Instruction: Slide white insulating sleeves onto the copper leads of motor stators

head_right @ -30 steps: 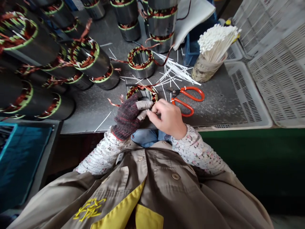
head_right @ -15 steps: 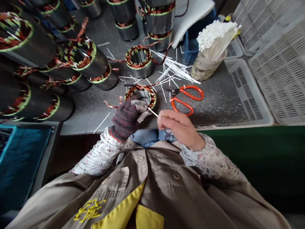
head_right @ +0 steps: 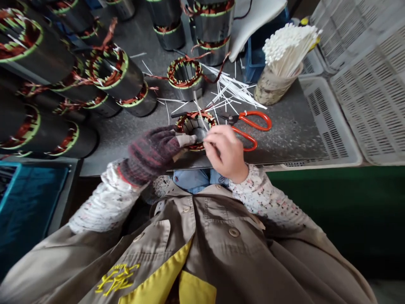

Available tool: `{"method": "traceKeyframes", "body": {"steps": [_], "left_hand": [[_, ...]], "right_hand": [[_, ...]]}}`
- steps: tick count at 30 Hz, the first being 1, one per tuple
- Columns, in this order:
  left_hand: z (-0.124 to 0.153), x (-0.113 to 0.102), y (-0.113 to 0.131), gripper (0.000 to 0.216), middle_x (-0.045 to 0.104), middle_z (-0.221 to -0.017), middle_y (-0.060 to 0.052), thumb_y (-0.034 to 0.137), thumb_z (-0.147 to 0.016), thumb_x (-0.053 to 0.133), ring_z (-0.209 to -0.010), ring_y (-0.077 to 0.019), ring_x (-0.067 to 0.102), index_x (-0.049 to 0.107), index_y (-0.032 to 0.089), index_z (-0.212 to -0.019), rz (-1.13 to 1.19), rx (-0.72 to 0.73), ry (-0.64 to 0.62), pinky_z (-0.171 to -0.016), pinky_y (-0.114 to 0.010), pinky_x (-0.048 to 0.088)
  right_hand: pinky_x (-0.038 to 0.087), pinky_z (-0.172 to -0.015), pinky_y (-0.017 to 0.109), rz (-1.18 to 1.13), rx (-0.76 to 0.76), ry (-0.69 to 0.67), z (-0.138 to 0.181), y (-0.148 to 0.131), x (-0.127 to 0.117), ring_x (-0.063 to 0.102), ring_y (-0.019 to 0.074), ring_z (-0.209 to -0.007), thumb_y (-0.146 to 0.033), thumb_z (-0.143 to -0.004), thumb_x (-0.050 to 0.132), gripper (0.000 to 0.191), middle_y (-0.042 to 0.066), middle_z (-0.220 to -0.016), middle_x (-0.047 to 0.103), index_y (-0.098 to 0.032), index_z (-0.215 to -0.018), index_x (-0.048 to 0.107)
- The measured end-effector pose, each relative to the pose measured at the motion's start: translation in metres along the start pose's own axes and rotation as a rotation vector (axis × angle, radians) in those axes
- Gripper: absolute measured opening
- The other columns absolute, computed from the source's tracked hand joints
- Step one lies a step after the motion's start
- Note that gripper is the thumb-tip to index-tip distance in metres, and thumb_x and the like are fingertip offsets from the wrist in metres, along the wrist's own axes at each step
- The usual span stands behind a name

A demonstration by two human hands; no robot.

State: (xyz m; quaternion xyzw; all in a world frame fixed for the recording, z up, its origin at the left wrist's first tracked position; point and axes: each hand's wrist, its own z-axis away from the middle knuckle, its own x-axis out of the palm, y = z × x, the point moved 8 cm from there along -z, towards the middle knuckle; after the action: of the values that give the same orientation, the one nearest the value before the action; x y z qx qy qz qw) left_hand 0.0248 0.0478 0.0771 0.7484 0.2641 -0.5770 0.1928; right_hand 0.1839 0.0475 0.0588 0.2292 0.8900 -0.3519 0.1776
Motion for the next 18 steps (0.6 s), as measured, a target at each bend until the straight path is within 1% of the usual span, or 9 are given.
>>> {"method": "traceKeyframes", "body": {"steps": [2,5,8,9,11,12,14,16,18], "left_hand": [[0.001,0.003,-0.013,0.038,0.077,-0.119,-0.008,0.026,-0.104,0.046,-0.107,-0.0240,0.074,0.063,0.021,-0.137,0.068,0.035,-0.135,-0.093,-0.040,0.060],[-0.008,0.007,-0.019,0.039,0.069,-0.136,-0.010,0.023,-0.099,0.049,-0.117,-0.0274,0.070,0.066,0.024,-0.134,0.065,0.013,-0.254,-0.093,-0.041,0.059],[-0.020,0.009,-0.010,0.032,0.071,-0.128,-0.011,0.021,-0.095,0.053,-0.108,-0.0291,0.071,0.072,0.021,-0.121,-0.066,-0.012,-0.341,-0.091,-0.045,0.058],[-0.023,0.006,-0.004,0.028,0.073,-0.122,-0.010,0.019,-0.095,0.052,-0.106,-0.0284,0.071,0.073,0.020,-0.114,-0.094,0.008,-0.340,-0.095,-0.047,0.057],[-0.028,-0.004,0.007,0.026,0.073,-0.119,-0.006,0.018,-0.096,0.049,-0.111,-0.0268,0.069,0.073,0.021,-0.104,-0.081,0.071,-0.271,-0.112,-0.054,0.049],[-0.028,-0.010,0.010,0.025,0.073,-0.121,-0.004,0.019,-0.097,0.049,-0.117,-0.0261,0.067,0.073,0.022,-0.103,-0.041,0.105,-0.217,-0.120,-0.056,0.042],[-0.028,-0.017,0.008,0.022,0.071,-0.127,-0.003,0.028,-0.098,0.053,-0.126,-0.0264,0.063,0.072,0.024,-0.107,0.057,0.155,-0.129,-0.128,-0.058,0.033],[-0.026,-0.014,0.002,0.023,0.072,-0.127,-0.006,0.036,-0.099,0.055,-0.124,-0.0257,0.065,0.070,0.022,-0.110,0.171,0.204,-0.080,-0.125,-0.054,0.039],[-0.024,-0.006,-0.005,0.020,0.075,-0.114,-0.006,0.035,-0.102,0.054,-0.110,-0.0216,0.070,0.068,0.021,-0.103,0.304,0.245,-0.029,-0.117,-0.048,0.049]], "right_hand": [[0.059,-0.081,0.040,0.090,-0.065,-0.117,0.015,-0.002,0.010,0.068,0.0227,-0.098,-0.020,-0.097,0.050,0.021,0.009,-0.109,0.067,-0.024,-0.110,0.066],[0.059,-0.079,0.036,0.129,-0.054,-0.205,0.026,0.001,0.025,0.067,0.0187,-0.088,-0.012,-0.094,0.047,0.033,0.009,-0.115,0.066,-0.022,-0.119,0.066],[0.058,-0.075,0.036,0.108,-0.021,-0.232,0.024,0.001,0.029,0.065,0.0167,-0.080,-0.013,-0.092,0.049,0.031,0.009,-0.114,0.066,-0.021,-0.115,0.068],[0.058,-0.074,0.036,0.086,-0.016,-0.217,0.022,0.002,0.026,0.065,0.0173,-0.081,-0.015,-0.093,0.050,0.027,0.009,-0.112,0.066,-0.021,-0.111,0.069],[0.057,-0.074,0.037,0.046,0.021,-0.106,0.011,0.017,0.011,0.066,0.0186,-0.083,-0.023,-0.095,0.054,0.016,0.007,-0.103,0.067,-0.022,-0.100,0.068],[0.057,-0.073,0.036,0.034,0.061,-0.004,0.004,0.032,-0.002,0.065,0.0185,-0.082,-0.028,-0.097,0.055,0.013,0.006,-0.096,0.066,-0.023,-0.095,0.067],[0.055,-0.069,0.035,0.041,0.176,0.246,-0.012,0.077,-0.034,0.063,0.0168,-0.074,-0.036,-0.099,0.055,0.017,0.003,-0.085,0.063,-0.023,-0.090,0.062],[0.052,-0.064,0.034,0.072,0.279,0.437,-0.030,0.129,-0.061,0.059,0.0145,-0.066,-0.040,-0.101,0.054,0.018,0.001,-0.080,0.059,-0.024,-0.095,0.060],[0.053,-0.068,0.034,0.135,0.335,0.507,-0.051,0.173,-0.077,0.059,0.0146,-0.070,-0.038,-0.099,0.059,0.015,0.000,-0.080,0.059,-0.023,-0.097,0.060]]}}
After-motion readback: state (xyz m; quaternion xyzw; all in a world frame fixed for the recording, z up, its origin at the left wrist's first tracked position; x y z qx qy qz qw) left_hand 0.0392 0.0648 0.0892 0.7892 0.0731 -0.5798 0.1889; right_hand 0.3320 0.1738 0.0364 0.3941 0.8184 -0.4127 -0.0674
